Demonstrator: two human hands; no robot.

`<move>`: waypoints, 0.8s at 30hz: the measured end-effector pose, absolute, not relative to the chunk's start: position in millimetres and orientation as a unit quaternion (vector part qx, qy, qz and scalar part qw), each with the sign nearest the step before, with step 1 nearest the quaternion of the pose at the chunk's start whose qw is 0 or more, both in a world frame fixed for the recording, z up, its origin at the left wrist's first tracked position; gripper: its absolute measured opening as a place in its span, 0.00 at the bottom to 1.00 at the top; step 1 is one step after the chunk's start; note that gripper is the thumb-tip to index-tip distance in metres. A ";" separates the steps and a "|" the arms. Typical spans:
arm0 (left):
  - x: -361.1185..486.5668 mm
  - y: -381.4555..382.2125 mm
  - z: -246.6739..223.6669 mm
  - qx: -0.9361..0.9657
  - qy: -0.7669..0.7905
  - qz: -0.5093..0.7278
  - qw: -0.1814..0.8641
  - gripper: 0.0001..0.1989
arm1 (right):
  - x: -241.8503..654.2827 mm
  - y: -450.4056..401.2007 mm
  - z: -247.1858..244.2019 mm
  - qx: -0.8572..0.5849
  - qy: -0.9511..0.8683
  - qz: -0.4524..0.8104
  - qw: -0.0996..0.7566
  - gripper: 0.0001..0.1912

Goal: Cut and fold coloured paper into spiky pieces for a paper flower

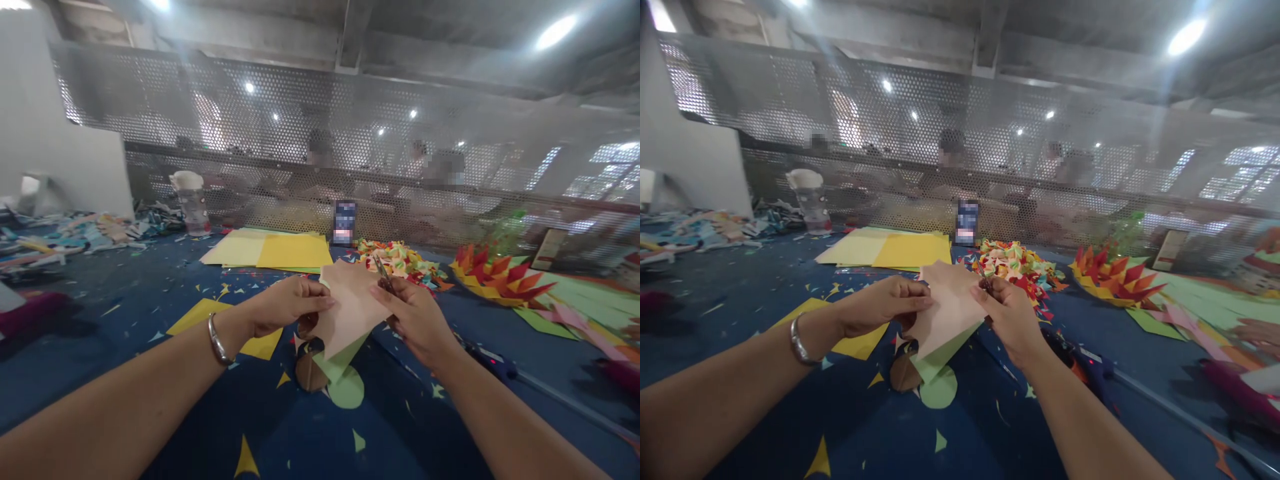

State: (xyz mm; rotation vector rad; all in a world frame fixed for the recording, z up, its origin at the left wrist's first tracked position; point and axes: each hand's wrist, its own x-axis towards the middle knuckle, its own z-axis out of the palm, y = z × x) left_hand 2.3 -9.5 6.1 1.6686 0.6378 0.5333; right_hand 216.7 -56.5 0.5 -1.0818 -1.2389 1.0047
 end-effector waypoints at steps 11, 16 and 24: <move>3.5 -8.1 7.7 0.756 0.323 0.283 0.494 0.10 | 222.8 -55.1 1.5 -0.462 -0.523 0.401 0.594 0.13; 3.5 -7.4 8.8 0.813 0.349 0.267 0.382 0.13 | 222.0 -56.0 -0.1 -0.459 -0.558 0.401 0.563 0.13; -3.3 4.8 7.9 0.787 0.344 0.352 0.373 0.09 | 224.3 -54.3 -2.6 -0.464 -0.561 0.369 0.578 0.13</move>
